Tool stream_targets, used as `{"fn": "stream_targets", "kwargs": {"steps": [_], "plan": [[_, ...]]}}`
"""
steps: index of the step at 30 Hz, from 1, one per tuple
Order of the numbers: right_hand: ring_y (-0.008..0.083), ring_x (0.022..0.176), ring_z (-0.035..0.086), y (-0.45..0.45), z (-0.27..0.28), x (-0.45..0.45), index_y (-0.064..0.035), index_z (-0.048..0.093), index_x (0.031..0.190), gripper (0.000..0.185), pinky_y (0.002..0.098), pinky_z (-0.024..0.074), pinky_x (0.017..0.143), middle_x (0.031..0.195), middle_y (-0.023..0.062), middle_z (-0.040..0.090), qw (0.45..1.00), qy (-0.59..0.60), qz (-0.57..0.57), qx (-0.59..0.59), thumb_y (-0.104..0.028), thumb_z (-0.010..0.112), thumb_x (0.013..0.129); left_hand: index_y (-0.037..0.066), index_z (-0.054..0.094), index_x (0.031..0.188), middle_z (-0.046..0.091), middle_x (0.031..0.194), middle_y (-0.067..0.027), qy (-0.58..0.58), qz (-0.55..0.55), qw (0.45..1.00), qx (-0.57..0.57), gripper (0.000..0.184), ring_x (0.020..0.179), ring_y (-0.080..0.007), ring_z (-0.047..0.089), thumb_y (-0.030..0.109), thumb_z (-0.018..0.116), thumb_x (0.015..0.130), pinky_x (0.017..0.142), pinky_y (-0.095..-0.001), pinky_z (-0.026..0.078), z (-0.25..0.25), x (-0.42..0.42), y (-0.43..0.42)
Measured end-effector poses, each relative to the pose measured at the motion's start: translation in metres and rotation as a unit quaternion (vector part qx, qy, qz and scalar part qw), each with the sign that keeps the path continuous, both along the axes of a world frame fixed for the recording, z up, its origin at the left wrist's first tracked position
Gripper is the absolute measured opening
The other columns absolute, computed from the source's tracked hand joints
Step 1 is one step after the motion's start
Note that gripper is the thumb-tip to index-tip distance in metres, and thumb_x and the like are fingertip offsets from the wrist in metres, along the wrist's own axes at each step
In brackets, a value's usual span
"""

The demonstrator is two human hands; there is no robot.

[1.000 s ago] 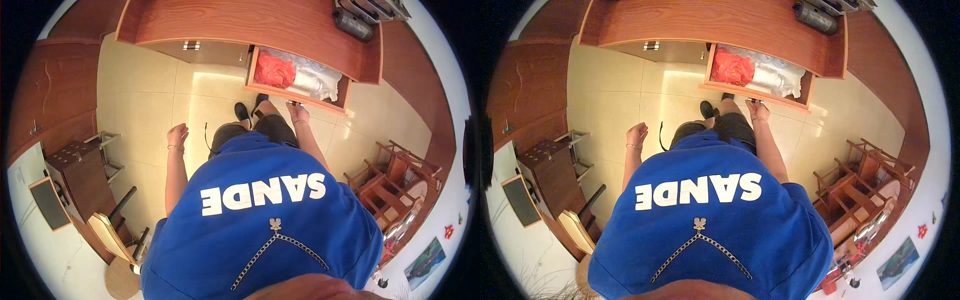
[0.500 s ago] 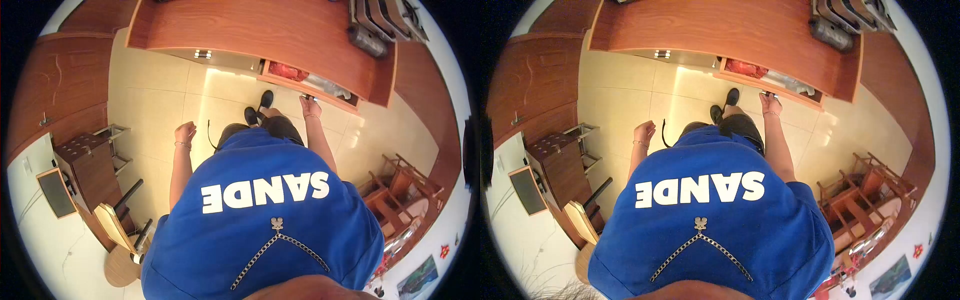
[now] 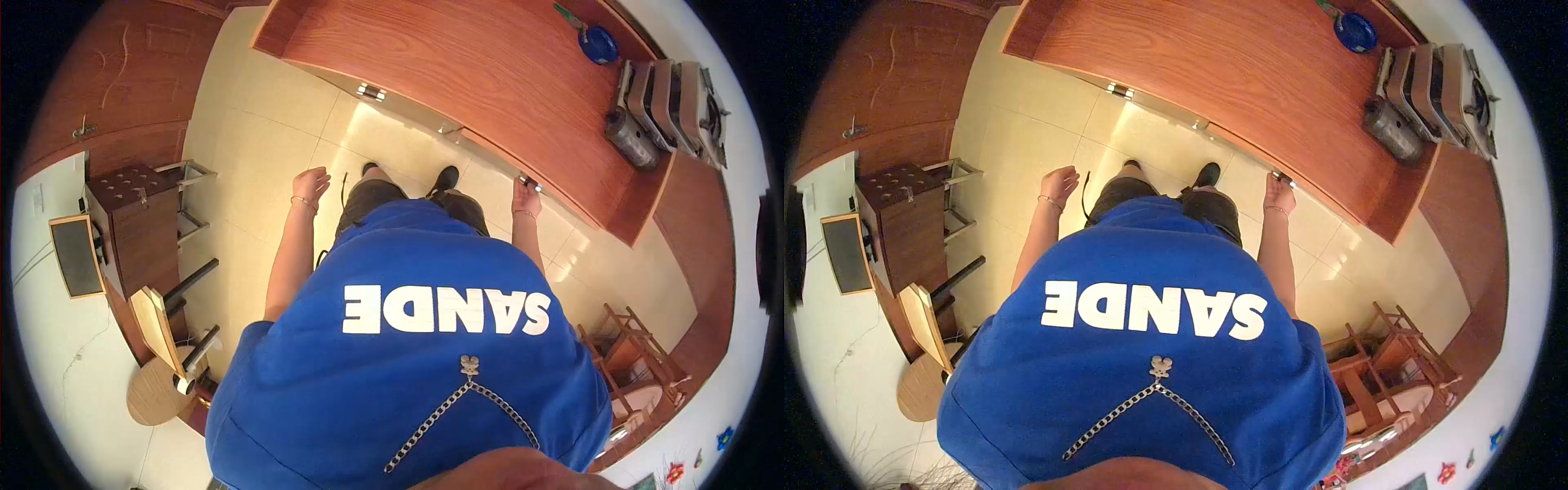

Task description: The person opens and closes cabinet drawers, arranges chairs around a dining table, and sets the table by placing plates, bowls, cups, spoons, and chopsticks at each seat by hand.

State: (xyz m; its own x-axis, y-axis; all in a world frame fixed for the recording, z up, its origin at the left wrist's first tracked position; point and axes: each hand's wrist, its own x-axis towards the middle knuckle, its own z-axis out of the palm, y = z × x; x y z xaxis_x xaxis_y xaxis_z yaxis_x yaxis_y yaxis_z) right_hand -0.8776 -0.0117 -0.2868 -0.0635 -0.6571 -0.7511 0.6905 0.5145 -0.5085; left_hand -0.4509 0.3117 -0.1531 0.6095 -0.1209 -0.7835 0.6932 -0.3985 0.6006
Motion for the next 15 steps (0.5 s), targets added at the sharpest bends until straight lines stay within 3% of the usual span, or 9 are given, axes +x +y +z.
{"fn": "stream_targets", "kwargs": {"steps": [1, 4, 5, 7, 11, 15], "plan": [[0.0374, 0.096, 0.065, -0.001, -0.004, 0.004, 0.0114, 0.052, 0.105, 0.017, 0.0553, 0.0522, 0.095, 0.102, 0.0244, 0.061, 1.000, 0.000, 0.000, -0.001, 0.007, 0.045, 0.090, -0.006, 0.061, 0.109, 0.065, 0.102, -0.0149, 0.003, 0.008, 1.000, 0.007, 0.027, 0.091, -0.0248, 0.065, 0.009, 0.059, 0.088, 0.079, -0.0335, 0.055, -0.005, 0.009, -0.002], [0.0408, 0.102, 0.061, 0.009, -0.027, 0.024, 0.0104, 0.050, 0.098, 0.028, 0.0529, 0.0527, 0.095, 0.103, 0.0268, 0.060, 0.994, -0.006, 0.069, 0.081, 0.010, 0.040, 0.072, -0.007, 0.060, 0.112, 0.064, 0.104, -0.0162, 0.015, 0.000, 1.000, 0.015, 0.029, 0.092, -0.0260, 0.065, 0.009, 0.059, 0.087, 0.079, -0.0336, 0.055, -0.017, 0.040, -0.003], [0.0400, 0.104, 0.060, 0.020, -0.043, 0.036, 0.0098, 0.050, 0.094, 0.021, 0.0520, 0.0523, 0.095, 0.104, 0.0281, 0.059, 0.988, 0.001, 0.123, 0.089, 0.010, 0.042, 0.075, -0.007, 0.060, 0.112, 0.064, 0.104, -0.0162, 0.016, -0.007, 1.000, 0.016, 0.029, 0.092, -0.0260, 0.065, 0.009, 0.059, 0.087, 0.079, -0.0336, 0.055, -0.023, 0.053, 0.000], [0.0387, 0.104, 0.060, 0.039, -0.016, 0.096, 0.0112, 0.050, 0.100, 0.018, 0.0494, 0.0517, 0.097, 0.106, 0.0277, 0.059, 0.971, -0.005, 0.198, 0.131, 0.007, 0.048, 0.082, -0.007, 0.059, 0.112, 0.063, 0.103, -0.0162, 0.015, -0.034, 0.999, 0.036, 0.031, 0.092, -0.0270, 0.066, 0.009, 0.060, 0.086, 0.078, -0.0339, 0.056, -0.040, 0.085, 0.004], [0.0371, 0.109, 0.058, 0.074, 0.034, 0.242, 0.0117, 0.046, 0.117, 0.035, 0.0447, 0.0508, 0.098, 0.117, 0.0271, 0.056, 0.941, -0.085, 0.319, 0.072, -0.007, 0.059, 0.091, -0.005, 0.059, 0.109, 0.062, 0.101, -0.0129, 0.040, -0.093, 0.995, 0.020, 0.030, 0.089, -0.0260, 0.067, 0.010, 0.064, 0.084, 0.074, -0.0343, 0.056, -0.060, 0.161, 0.027], [0.0363, 0.105, 0.059, 0.084, 0.016, 0.376, 0.0100, 0.048, 0.115, 0.032, 0.0453, 0.0519, 0.097, 0.116, 0.0254, 0.056, 0.946, -0.113, 0.300, 0.045, -0.005, 0.060, 0.089, -0.005, 0.058, 0.112, 0.063, 0.101, -0.0122, 0.014, -0.131, 0.991, 0.031, 0.034, 0.089, -0.0247, 0.066, 0.012, 0.065, 0.084, 0.072, -0.0333, 0.054, -0.054, 0.245, 0.064]]}}
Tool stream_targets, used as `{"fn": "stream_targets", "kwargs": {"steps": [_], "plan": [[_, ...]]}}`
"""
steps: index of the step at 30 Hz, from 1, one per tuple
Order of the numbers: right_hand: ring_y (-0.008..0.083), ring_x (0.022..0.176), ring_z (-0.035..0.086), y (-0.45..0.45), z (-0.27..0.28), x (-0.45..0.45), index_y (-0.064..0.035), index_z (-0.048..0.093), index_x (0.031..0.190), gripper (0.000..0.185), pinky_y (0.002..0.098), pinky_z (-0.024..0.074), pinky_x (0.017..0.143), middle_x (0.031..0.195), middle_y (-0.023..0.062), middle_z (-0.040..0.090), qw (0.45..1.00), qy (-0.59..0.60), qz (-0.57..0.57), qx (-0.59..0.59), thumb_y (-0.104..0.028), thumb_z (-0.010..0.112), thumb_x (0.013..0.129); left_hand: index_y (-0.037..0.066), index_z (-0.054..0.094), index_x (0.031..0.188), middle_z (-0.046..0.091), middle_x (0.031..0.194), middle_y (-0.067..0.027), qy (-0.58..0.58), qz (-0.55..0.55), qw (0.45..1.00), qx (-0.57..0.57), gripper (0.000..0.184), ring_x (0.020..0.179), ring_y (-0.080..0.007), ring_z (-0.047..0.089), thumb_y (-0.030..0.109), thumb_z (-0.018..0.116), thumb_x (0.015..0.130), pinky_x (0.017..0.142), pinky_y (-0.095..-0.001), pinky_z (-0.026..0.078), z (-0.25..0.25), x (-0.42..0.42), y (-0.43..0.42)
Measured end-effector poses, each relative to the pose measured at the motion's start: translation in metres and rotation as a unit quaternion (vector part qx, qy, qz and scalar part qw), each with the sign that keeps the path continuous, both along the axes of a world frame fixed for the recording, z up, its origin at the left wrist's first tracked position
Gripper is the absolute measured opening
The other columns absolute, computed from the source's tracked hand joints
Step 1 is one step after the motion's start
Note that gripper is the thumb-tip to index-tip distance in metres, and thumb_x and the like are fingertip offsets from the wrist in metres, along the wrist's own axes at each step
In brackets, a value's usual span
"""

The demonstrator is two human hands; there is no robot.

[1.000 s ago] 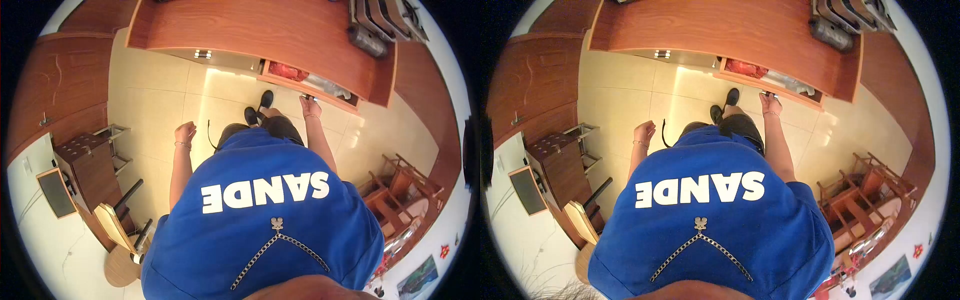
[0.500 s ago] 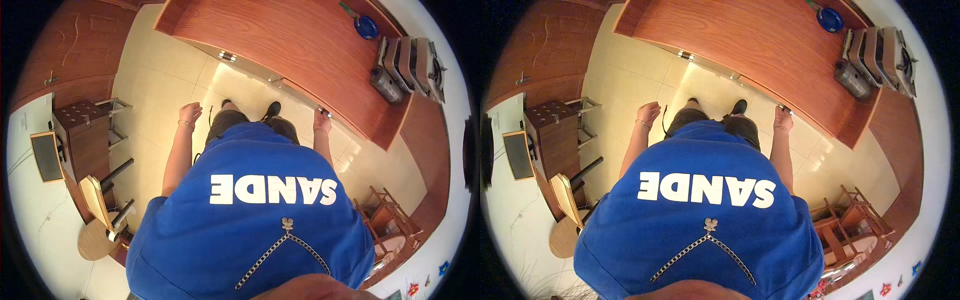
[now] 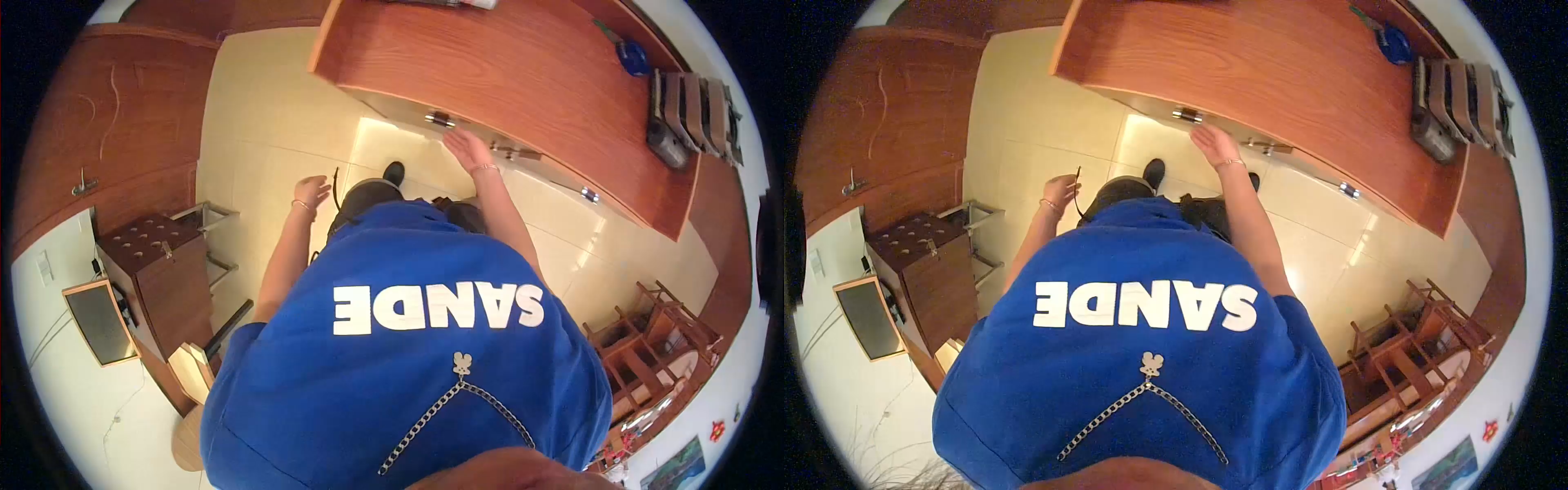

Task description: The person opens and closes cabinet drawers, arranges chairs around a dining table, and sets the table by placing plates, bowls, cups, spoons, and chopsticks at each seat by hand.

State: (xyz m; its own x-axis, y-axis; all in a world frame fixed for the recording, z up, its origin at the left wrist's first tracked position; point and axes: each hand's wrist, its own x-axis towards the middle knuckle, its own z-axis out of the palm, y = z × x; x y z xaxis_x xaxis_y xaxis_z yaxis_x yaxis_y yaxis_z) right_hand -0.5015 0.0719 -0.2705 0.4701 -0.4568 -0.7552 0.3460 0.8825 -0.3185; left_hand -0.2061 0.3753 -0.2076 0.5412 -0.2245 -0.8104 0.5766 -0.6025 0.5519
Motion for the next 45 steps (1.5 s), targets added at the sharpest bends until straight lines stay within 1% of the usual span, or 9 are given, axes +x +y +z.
{"fn": "stream_targets", "kwargs": {"steps": [6, 9, 21, 24, 28, 34, 40, 42, 45], "plan": [[0.0364, 0.096, 0.061, 0.009, -0.039, 0.081, 0.0061, 0.049, 0.112, 0.024, 0.0542, 0.0567, 0.086, 0.108, 0.0205, 0.058, 0.985, 0.046, -0.152, 0.061, 0.008, 0.050, 0.088, -0.005, 0.060, 0.110, 0.064, 0.101, -0.0134, -0.054, 0.042, 0.997, 0.041, 0.028, 0.089, -0.0237, 0.066, 0.010, 0.061, 0.086, 0.073, -0.0321, 0.054, 0.043, 0.083, 0.069], [0.0381, 0.090, 0.064, 0.017, -0.024, 0.080, 0.0093, 0.046, 0.111, 0.023, 0.0561, 0.0589, 0.081, 0.104, 0.0217, 0.057, 0.984, 0.057, -0.169, -0.020, 0.013, 0.046, 0.088, -0.006, 0.061, 0.109, 0.064, 0.095, -0.0126, -0.048, 0.059, 0.994, 0.073, 0.028, 0.085, -0.0237, 0.067, 0.010, 0.063, 0.085, 0.068, -0.0312, 0.054, 0.025, 0.106, 0.103], [0.0466, 0.103, 0.059, 0.022, -0.027, 0.083, 0.0165, 0.040, 0.115, 0.025, 0.0606, 0.0526, 0.093, 0.110, 0.0285, 0.051, 0.981, 0.065, -0.178, -0.046, 0.014, 0.043, 0.090, -0.005, 0.060, 0.107, 0.063, 0.102, -0.0131, 0.018, 0.043, 0.997, 0.060, 0.028, 0.086, -0.0253, 0.067, 0.012, 0.064, 0.085, 0.075, -0.0358, 0.056, 0.018, 0.096, 0.116], [0.0382, 0.088, 0.064, 0.022, -0.023, 0.084, 0.0128, 0.046, 0.112, 0.023, 0.0559, 0.0602, 0.081, 0.103, 0.0226, 0.057, 0.979, 0.087, -0.170, -0.067, 0.015, 0.044, 0.089, -0.004, 0.061, 0.106, 0.064, 0.099, -0.0125, 0.024, -0.005, 0.999, 0.037, 0.027, 0.087, -0.0244, 0.067, 0.013, 0.064, 0.085, 0.077, -0.0350, 0.055, 0.009, 0.107, 0.098], [0.0391, 0.089, 0.064, 0.032, -0.009, 0.083, 0.0114, 0.047, 0.108, 0.020, 0.0562, 0.0598, 0.082, 0.105, 0.0223, 0.057, 0.975, 0.063, -0.193, -0.087, 0.015, 0.046, 0.088, -0.002, 0.063, 0.106, 0.066, 0.094, -0.0108, 0.007, -0.069, 0.998, 0.015, 0.027, 0.088, -0.0230, 0.067, 0.014, 0.065, 0.085, 0.076, -0.0322, 0.054, 0.010, 0.107, 0.036], [0.0380, 0.088, 0.063, 0.036, -0.017, 0.084, 0.0035, 0.026, 0.127, 0.047, 0.0557, 0.0602, 0.079, 0.108, 0.0237, 0.053, 0.974, 0.052, -0.206, -0.074, 0.016, 0.047, 0.087, -0.004, 0.062, 0.111, 0.067, 0.104, -0.0134, 0.002, -0.133, 0.986, -0.105, 0.030, 0.095, -0.0242, 0.067, 0.016, 0.060, 0.088, 0.081, -0.0316, 0.053, 0.041, 0.101, -0.048], [0.0320, 0.093, 0.062, 0.039, -0.007, 0.089, -0.0003, 0.049, 0.118, 0.033, 0.0547, 0.0591, 0.081, 0.111, 0.0153, 0.055, 0.963, 0.118, -0.205, -0.127, 0.012, 0.049, 0.088, -0.005, 0.054, 0.121, 0.062, 0.110, -0.0142, 0.106, -0.125, 0.975, -0.153, 0.035, 0.106, -0.0293, 0.062, 0.012, 0.057, 0.091, 0.090, -0.0354, 0.051, 0.037, 0.087, -0.106], [0.0320, 0.092, 0.063, 0.044, 0.014, 0.090, -0.0003, 0.048, 0.119, 0.034, 0.0534, 0.0598, 0.080, 0.110, 0.0141, 0.055, 0.969, 0.108, -0.209, -0.078, 0.012, 0.050, 0.088, -0.005, 0.047, 0.128, 0.058, 0.115, -0.0143, 0.115, -0.127, 0.966, -0.195, 0.042, 0.110, -0.0306, 0.060, 0.013, 0.058, 0.091, 0.091, -0.0359, 0.051, 0.041, 0.078, -0.127], [0.0333, 0.090, 0.064, 0.050, 0.024, 0.089, 0.0018, 0.047, 0.117, 0.031, 0.0534, 0.0606, 0.079, 0.108, 0.0151, 0.056, 0.962, 0.107, -0.186, -0.166, 0.013, 0.048, 0.087, -0.004, 0.041, 0.132, 0.055, 0.119, -0.0140, 0.143, -0.130, 0.955, -0.225, 0.048, 0.109, -0.0305, 0.058, 0.013, 0.059, 0.091, 0.091, -0.0363, 0.051, 0.032, 0.064, -0.161]]}}
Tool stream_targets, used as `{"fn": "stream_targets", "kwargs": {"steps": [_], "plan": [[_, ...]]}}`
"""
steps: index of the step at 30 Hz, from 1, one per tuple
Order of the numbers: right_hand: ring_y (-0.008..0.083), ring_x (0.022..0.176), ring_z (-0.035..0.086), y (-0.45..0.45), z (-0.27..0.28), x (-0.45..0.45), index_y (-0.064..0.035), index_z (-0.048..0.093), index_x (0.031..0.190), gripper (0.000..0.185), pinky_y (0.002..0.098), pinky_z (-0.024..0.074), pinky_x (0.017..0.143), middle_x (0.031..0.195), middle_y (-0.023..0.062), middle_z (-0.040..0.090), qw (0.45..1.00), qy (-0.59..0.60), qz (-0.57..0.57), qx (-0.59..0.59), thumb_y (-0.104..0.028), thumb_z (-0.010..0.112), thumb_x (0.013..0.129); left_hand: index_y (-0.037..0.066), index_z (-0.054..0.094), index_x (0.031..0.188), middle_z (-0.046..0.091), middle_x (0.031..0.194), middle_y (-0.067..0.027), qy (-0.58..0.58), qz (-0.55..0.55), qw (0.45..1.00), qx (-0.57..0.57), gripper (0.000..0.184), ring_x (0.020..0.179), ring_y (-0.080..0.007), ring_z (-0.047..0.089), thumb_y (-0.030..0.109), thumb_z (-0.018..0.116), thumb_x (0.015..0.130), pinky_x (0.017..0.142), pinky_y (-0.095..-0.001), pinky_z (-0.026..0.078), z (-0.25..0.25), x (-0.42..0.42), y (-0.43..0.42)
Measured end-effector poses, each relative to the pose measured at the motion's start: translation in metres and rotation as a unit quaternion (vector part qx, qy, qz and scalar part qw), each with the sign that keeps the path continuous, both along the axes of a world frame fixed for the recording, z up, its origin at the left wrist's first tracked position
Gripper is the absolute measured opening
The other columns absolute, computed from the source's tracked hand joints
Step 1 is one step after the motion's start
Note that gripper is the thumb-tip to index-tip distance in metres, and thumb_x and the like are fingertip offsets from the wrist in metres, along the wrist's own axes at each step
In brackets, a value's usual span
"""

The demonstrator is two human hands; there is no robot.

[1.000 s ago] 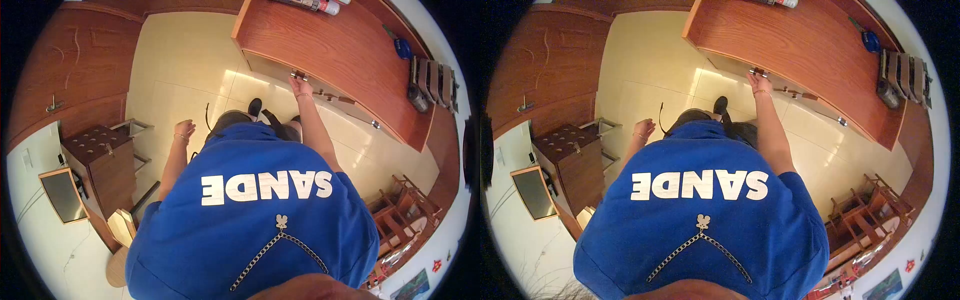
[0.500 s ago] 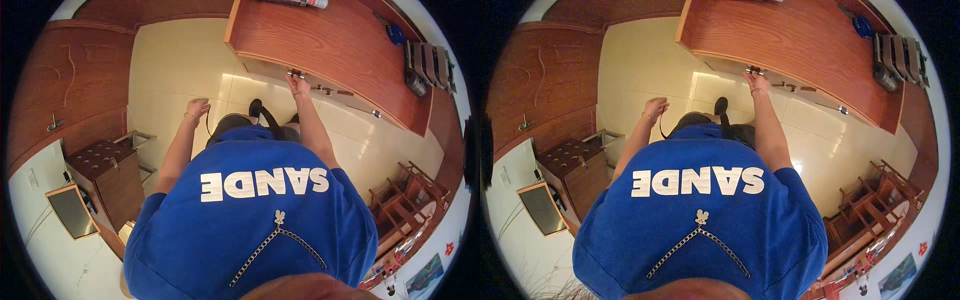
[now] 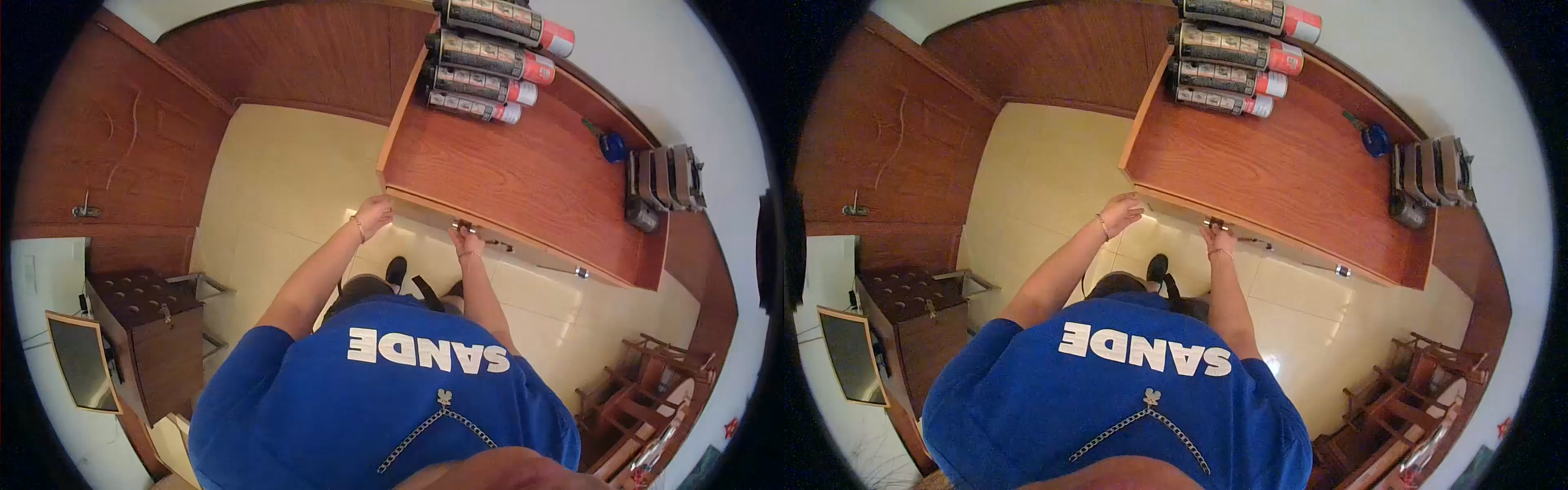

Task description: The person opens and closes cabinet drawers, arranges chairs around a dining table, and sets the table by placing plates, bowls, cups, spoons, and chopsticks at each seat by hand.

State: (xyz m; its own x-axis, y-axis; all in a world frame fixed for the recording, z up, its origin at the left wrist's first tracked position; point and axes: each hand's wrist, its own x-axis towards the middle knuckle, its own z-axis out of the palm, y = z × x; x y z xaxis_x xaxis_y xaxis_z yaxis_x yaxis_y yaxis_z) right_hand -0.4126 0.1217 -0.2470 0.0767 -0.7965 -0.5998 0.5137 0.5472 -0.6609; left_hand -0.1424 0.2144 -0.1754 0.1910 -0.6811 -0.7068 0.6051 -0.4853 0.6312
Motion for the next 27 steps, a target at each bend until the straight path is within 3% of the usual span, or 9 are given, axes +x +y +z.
{"fn": "stream_targets", "kwargs": {"steps": [3, 5, 8, 11, 15, 18, 21, 27], "plan": [[0.0333, 0.088, 0.064, 0.000, -0.008, -0.003, 0.0016, 0.046, 0.119, 0.034, 0.0541, 0.0601, 0.080, 0.107, 0.0164, 0.057, 0.998, 0.003, 0.009, 0.056, 0.014, 0.047, 0.087, -0.002, 0.043, 0.129, 0.055, 0.117, -0.0131, 0.002, -0.001, 1.000, 0.010, 0.044, 0.106, -0.0282, 0.059, 0.011, 0.060, 0.091, 0.091, -0.0365, 0.051, -0.017, -0.011, -0.021], [0.0339, 0.098, 0.062, 0.015, -0.023, -0.012, -0.0042, 0.046, 0.124, 0.044, 0.0542, 0.0589, 0.083, 0.113, 0.0124, 0.055, 0.998, -0.026, 0.015, 0.050, 0.016, 0.047, 0.086, -0.001, 0.044, 0.124, 0.055, 0.114, -0.0125, 0.007, 0.030, 1.000, 0.007, 0.037, 0.103, -0.0261, 0.059, 0.010, 0.059, 0.091, 0.092, -0.0372, 0.051, -0.027, -0.019, -0.020], [0.0355, 0.097, 0.064, 0.040, -0.020, -0.018, 0.0029, 0.052, 0.113, 0.028, 0.0515, 0.0594, 0.083, 0.110, 0.0164, 0.058, 0.999, -0.006, 0.024, 0.040, 0.014, 0.046, 0.087, -0.004, 0.045, 0.119, 0.055, 0.111, -0.0134, 0.048, 0.081, 0.995, -0.020, 0.030, 0.100, -0.0260, 0.059, 0.006, 0.054, 0.092, 0.091, -0.0398, 0.053, -0.017, -0.027, -0.007], [0.0365, 0.092, 0.065, 0.069, -0.019, -0.028, 0.0105, 0.050, 0.108, 0.021, 0.0507, 0.0590, 0.085, 0.102, 0.0200, 0.060, 0.996, 0.004, 0.031, 0.079, 0.012, 0.048, 0.087, -0.005, 0.045, 0.117, 0.055, 0.110, -0.0149, 0.032, 0.067, 0.996, 0.057, 0.027, 0.101, -0.0268, 0.058, 0.003, 0.052, 0.092, 0.091, -0.0416, 0.054, -0.050, -0.028, 0.012], [0.0370, 0.092, 0.065, 0.100, -0.018, -0.041, 0.0101, 0.050, 0.108, 0.021, 0.0503, 0.0588, 0.085, 0.101, 0.0200, 0.060, 0.996, 0.020, 0.035, 0.084, 0.012, 0.049, 0.088, -0.006, 0.045, 0.117, 0.055, 0.110, -0.0165, 0.047, 0.066, 0.996, 0.044, 0.027, 0.101, -0.0276, 0.058, 0.003, 0.052, 0.092, 0.093, -0.0428, 0.053, -0.037, -0.041, 0.050], [0.0361, 0.090, 0.064, 0.120, -0.017, -0.052, 0.0087, 0.042, 0.117, 0.031, 0.0532, 0.0591, 0.085, 0.103, 0.0185, 0.055, 0.995, -0.006, 0.046, 0.094, 0.015, 0.045, 0.087, -0.006, 0.045, 0.115, 0.054, 0.111, -0.0178, 0.030, 0.093, 0.994, 0.053, 0.027, 0.098, -0.0280, 0.059, 0.002, 0.053, 0.091, 0.093, -0.0428, 0.053, -0.030, -0.053, 0.069], [0.0341, 0.090, 0.063, 0.129, -0.011, -0.052, 0.0066, 0.042, 0.116, 0.031, 0.0529, 0.0594, 0.084, 0.104, 0.0175, 0.055, 0.995, 0.002, 0.043, 0.094, 0.015, 0.045, 0.086, -0.007, 0.046, 0.113, 0.054, 0.109, -0.0180, 0.027, 0.122, 0.988, 0.094, 0.025, 0.096, -0.0282, 0.059, 0.002, 0.052, 0.091, 0.092, -0.0442, 0.054, -0.037, -0.056, 0.076], [0.0302, 0.096, 0.063, 0.105, -0.004, -0.040, 0.0109, 0.048, 0.110, 0.024, 0.0483, 0.0590, 0.086, 0.105, 0.0182, 0.058, 0.996, 0.025, 0.035, 0.081, 0.016, 0.049, 0.086, -0.009, 0.044, 0.109, 0.053, 0.098, -0.0160, 0.031, 0.146, 0.988, 0.049, 0.027, 0.087, -0.0264, 0.059, 0.000, 0.058, 0.088, 0.090, -0.0437, 0.056, -0.042, -0.053, 0.059]]}}
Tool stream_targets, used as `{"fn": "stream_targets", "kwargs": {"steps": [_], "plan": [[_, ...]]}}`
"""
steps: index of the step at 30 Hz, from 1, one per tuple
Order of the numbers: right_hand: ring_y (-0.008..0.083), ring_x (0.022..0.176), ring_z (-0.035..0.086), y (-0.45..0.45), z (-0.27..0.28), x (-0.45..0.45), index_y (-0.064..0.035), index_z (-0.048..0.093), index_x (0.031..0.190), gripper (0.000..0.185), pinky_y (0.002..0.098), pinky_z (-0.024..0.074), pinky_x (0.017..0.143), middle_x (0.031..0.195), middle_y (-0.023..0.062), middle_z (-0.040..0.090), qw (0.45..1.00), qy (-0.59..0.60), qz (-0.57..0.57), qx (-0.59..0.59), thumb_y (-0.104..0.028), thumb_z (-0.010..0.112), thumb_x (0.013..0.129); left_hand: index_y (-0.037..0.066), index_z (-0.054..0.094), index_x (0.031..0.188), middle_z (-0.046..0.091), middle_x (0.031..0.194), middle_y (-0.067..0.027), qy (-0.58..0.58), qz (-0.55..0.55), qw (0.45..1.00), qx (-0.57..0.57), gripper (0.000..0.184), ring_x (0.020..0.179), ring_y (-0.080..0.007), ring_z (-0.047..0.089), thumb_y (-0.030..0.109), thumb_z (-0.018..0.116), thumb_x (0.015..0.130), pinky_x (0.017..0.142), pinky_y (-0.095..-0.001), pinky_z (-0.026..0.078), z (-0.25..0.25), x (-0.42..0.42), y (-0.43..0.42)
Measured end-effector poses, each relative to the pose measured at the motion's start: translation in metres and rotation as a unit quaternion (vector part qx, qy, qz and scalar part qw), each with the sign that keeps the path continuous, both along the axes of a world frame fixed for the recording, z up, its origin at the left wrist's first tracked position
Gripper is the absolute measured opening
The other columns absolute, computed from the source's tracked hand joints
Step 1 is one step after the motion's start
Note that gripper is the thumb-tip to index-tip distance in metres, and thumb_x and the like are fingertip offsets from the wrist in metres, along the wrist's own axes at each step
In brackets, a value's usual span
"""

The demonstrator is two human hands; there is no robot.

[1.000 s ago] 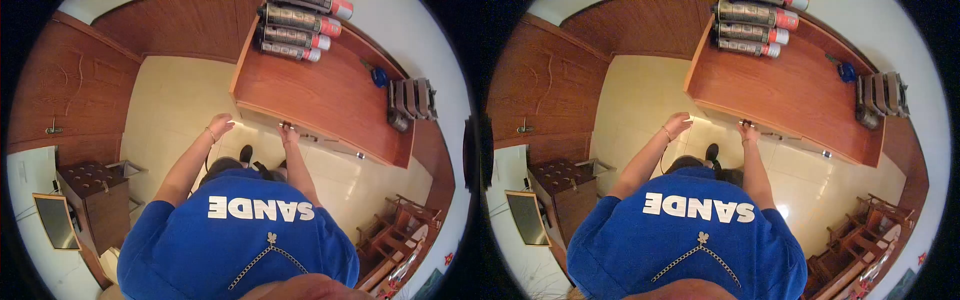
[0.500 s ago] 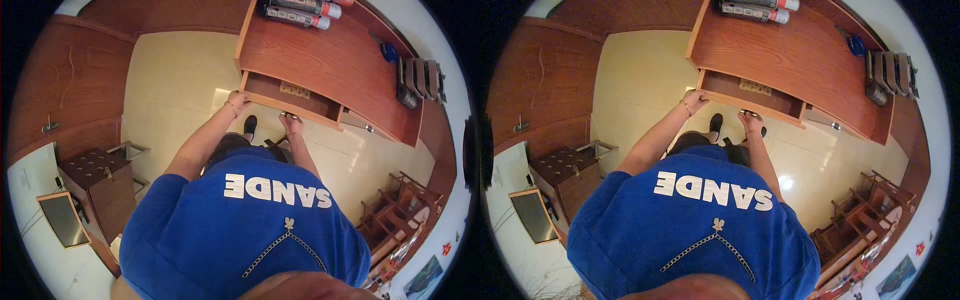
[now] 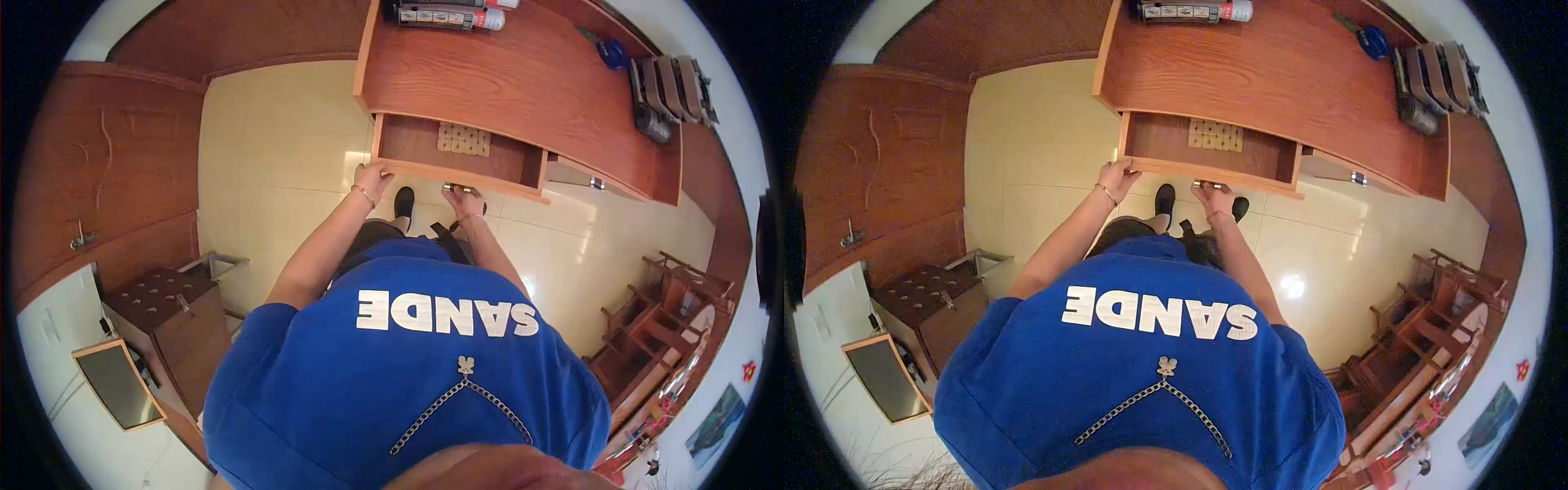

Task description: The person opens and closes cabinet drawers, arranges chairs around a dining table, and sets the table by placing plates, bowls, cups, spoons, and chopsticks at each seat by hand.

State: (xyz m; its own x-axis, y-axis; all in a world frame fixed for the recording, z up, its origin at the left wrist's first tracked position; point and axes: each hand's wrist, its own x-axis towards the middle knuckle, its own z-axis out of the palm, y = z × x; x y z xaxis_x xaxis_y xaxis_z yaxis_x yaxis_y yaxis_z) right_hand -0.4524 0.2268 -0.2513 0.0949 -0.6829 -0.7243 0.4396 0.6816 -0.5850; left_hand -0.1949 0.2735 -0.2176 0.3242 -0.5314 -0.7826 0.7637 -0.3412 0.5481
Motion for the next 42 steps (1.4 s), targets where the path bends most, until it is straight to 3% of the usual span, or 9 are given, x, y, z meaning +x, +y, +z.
{"fn": "stream_targets", "kwargs": {"steps": [7, 11, 13, 22, 29, 34, 35, 38, 42], "plan": [[0.0342, 0.085, 0.064, -0.063, -0.003, 0.019, 0.0120, 0.036, 0.122, 0.038, 0.0490, 0.0617, 0.081, 0.105, 0.0197, 0.054, 0.999, -0.022, -0.025, -0.023, 0.015, 0.048, 0.086, -0.009, 0.010, 0.148, 0.052, 0.123, -0.0220, -0.229, -0.101, 0.967, 0.039, 0.094, 0.105, -0.0290, 0.059, 0.009, 0.070, 0.078, 0.091, -0.0368, 0.050, 0.038, -0.004, -0.036], [0.0377, 0.087, 0.064, -0.094, -0.006, 0.028, 0.0085, 0.034, 0.128, 0.044, 0.0502, 0.0608, 0.081, 0.110, 0.0219, 0.053, 0.999, -0.033, -0.032, -0.023, 0.016, 0.047, 0.086, -0.008, 0.020, 0.144, 0.037, 0.143, -0.0280, -0.468, -0.247, 0.848, -0.025, 0.089, 0.131, -0.0373, 0.042, 0.013, 0.071, 0.075, 0.106, -0.0388, 0.039, 0.068, -0.023, -0.042], [0.0393, 0.089, 0.065, -0.105, -0.011, 0.031, 0.0046, 0.038, 0.128, 0.043, 0.0479, 0.0611, 0.080, 0.110, 0.0218, 0.056, 0.998, -0.022, -0.048, -0.015, 0.015, 0.048, 0.087, -0.009, 0.024, 0.143, 0.038, 0.143, -0.0293, -0.661, -0.313, 0.679, -0.060, 0.088, 0.133, -0.0398, 0.038, 0.016, 0.073, 0.075, 0.110, -0.0404, 0.033, 0.065, -0.035, -0.046], [0.0342, 0.088, 0.067, -0.120, -0.009, -0.008, 0.0054, 0.040, 0.130, 0.050, 0.0441, 0.0609, 0.074, 0.106, 0.0251, 0.062, 0.990, 0.042, 0.134, -0.011, -0.017, 0.063, 0.091, -0.006, 0.027, 0.143, 0.038, 0.142, -0.0278, -0.647, -0.333, 0.676, -0.118, 0.080, 0.126, -0.0393, 0.046, 0.005, 0.070, 0.076, 0.105, -0.0390, 0.041, 0.044, -0.064, -0.048], [0.0299, 0.079, 0.067, -0.095, -0.081, -0.138, 0.0060, 0.054, 0.117, 0.040, 0.0407, 0.0607, 0.062, 0.096, 0.0205, 0.063, 0.967, 0.187, 0.143, 0.099, -0.022, 0.063, 0.090, -0.003, 0.052, 0.128, 0.049, 0.135, -0.0242, -0.498, -0.401, 0.744, 0.194, 0.058, 0.122, -0.0347, 0.051, 0.016, 0.069, 0.077, 0.104, -0.0382, 0.042, -0.014, -0.025, 0.109], [0.0285, 0.076, 0.067, -0.119, -0.126, -0.221, -0.0028, 0.053, 0.126, 0.040, 0.0404, 0.0586, 0.059, 0.097, 0.0161, 0.065, 0.915, 0.295, 0.267, 0.069, -0.021, 0.060, 0.091, -0.002, 0.068, 0.110, 0.066, 0.113, -0.0199, -0.408, -0.404, 0.681, 0.455, 0.041, 0.108, -0.0326, 0.063, 0.022, 0.065, 0.076, 0.094, -0.0395, 0.049, -0.029, -0.059, 0.263], [0.0265, 0.076, 0.067, -0.123, -0.157, -0.232, -0.0059, 0.053, 0.130, 0.042, 0.0407, 0.0574, 0.058, 0.099, 0.0146, 0.065, 0.899, 0.344, 0.271, 0.002, -0.021, 0.059, 0.091, 0.001, 0.073, 0.096, 0.070, 0.105, -0.0162, -0.436, -0.689, 0.434, 0.382, 0.033, 0.104, -0.0315, 0.065, 0.025, 0.068, 0.075, 0.088, -0.0407, 0.051, -0.057, -0.054, 0.307], [0.0252, 0.075, 0.068, -0.146, -0.261, -0.259, -0.0053, 0.052, 0.132, 0.045, 0.0390, 0.0576, 0.063, 0.100, 0.0166, 0.067, 0.817, 0.425, 0.370, -0.123, -0.020, 0.059, 0.090, 0.003, 0.073, 0.094, 0.070, 0.100, -0.0166, -0.421, -0.701, 0.449, 0.360, 0.035, 0.102, -0.0318, 0.065, 0.033, 0.068, 0.075, 0.086, -0.0423, 0.052, -0.054, -0.121, 0.354], [0.0335, 0.084, 0.069, -0.169, -0.223, -0.244, -0.0029, 0.047, 0.136, 0.058, 0.0421, 0.0565, 0.074, 0.100, 0.0238, 0.068, 0.693, 0.575, 0.378, -0.216, -0.028, 0.064, 0.086, 0.000, 0.067, 0.112, 0.067, 0.108, -0.0224, -0.284, -0.370, 0.751, 0.466, 0.045, 0.105, -0.0331, 0.064, 0.025, 0.071, 0.075, 0.091, -0.0393, 0.049, -0.037, -0.211, 0.368]]}}
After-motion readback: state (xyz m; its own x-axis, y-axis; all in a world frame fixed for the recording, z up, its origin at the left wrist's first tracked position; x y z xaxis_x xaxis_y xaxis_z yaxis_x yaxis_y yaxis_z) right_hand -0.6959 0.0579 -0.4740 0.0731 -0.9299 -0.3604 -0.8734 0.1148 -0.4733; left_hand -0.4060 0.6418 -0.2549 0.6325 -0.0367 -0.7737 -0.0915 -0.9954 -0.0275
